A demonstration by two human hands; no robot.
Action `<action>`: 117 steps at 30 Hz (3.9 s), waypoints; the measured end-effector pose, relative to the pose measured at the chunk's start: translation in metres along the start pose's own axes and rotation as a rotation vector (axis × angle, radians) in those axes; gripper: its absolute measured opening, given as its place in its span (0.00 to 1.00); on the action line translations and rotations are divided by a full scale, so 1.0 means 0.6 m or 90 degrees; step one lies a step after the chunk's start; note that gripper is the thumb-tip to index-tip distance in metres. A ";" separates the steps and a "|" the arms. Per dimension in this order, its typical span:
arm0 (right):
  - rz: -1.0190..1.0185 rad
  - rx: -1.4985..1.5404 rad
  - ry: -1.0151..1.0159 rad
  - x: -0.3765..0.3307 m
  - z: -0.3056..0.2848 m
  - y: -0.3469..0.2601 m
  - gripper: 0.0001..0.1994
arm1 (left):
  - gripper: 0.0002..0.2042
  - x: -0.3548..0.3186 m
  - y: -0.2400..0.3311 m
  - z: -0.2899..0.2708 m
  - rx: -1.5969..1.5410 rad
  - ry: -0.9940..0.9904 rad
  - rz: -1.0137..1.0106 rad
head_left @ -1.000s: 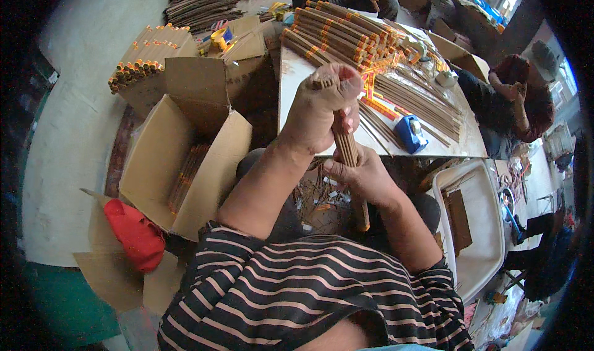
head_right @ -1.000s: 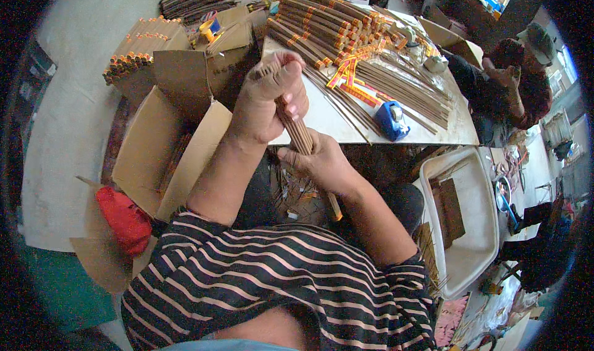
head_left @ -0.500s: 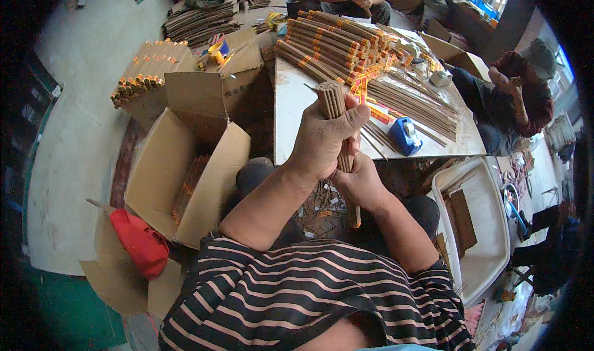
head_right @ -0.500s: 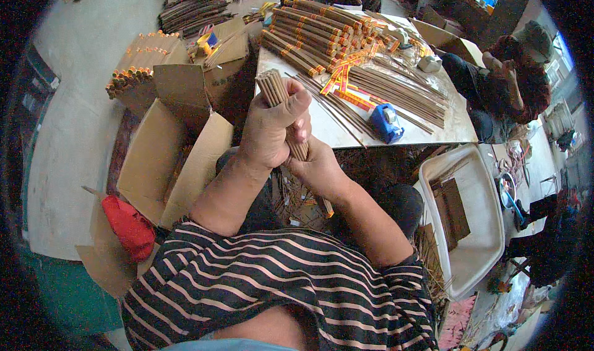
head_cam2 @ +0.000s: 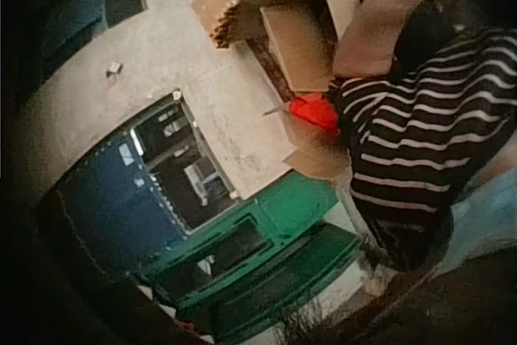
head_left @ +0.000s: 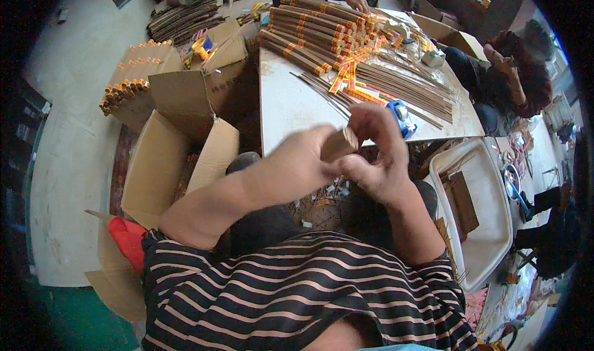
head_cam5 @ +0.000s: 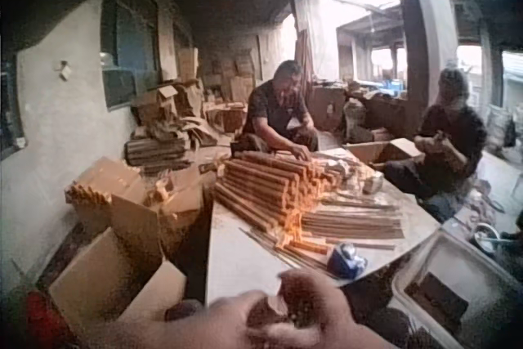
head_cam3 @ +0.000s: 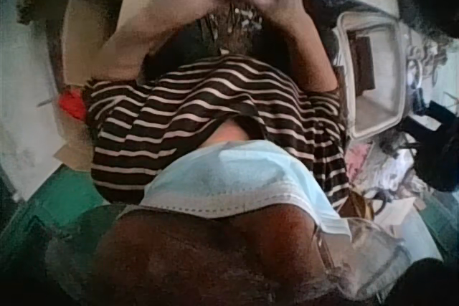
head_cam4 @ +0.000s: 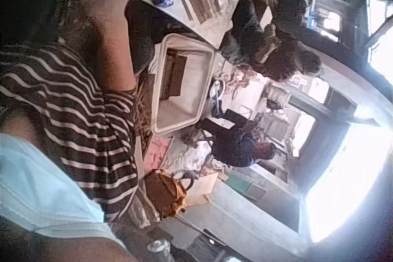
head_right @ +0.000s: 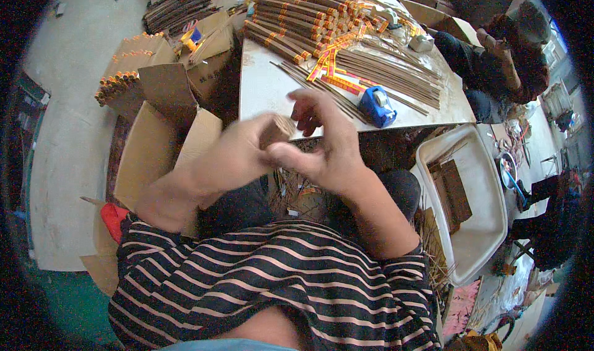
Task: The person gathers thin wooden sticks, aligns them into bundles, and secures each bundle with a small paper label and a rubber band. The finished bundles are placed into a cardboard box.
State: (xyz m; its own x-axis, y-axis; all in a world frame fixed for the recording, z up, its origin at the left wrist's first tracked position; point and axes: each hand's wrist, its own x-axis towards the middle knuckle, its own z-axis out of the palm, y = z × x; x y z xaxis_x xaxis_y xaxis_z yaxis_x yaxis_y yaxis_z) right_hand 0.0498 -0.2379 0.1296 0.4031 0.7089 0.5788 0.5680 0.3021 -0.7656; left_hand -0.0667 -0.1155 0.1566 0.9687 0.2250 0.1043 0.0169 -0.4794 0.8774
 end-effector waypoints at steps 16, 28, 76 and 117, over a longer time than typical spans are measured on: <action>0.421 -0.081 -0.188 -0.005 0.032 0.138 0.16 | 0.13 -0.030 -0.158 0.068 -0.443 -0.133 -0.338; 0.228 -0.707 -0.155 0.121 -0.052 0.473 0.11 | 0.13 -0.003 -0.237 0.035 -0.540 -0.122 -0.404; 0.526 0.155 -0.108 -0.094 0.023 -0.006 0.10 | 0.20 -0.083 -0.098 0.075 -0.495 -0.126 -0.232; 0.480 0.083 -0.057 -0.113 0.000 -0.012 0.11 | 0.21 -0.088 -0.061 0.121 -0.191 0.063 -0.133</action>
State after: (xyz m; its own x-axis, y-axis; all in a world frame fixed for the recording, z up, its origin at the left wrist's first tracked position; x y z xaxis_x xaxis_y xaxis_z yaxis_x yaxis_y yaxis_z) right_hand 0.0183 -0.2879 0.0958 0.5847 0.8003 -0.1329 0.0715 -0.2140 -0.9742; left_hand -0.1006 -0.1714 0.0850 0.9233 0.3795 -0.0588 0.1233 -0.1479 0.9813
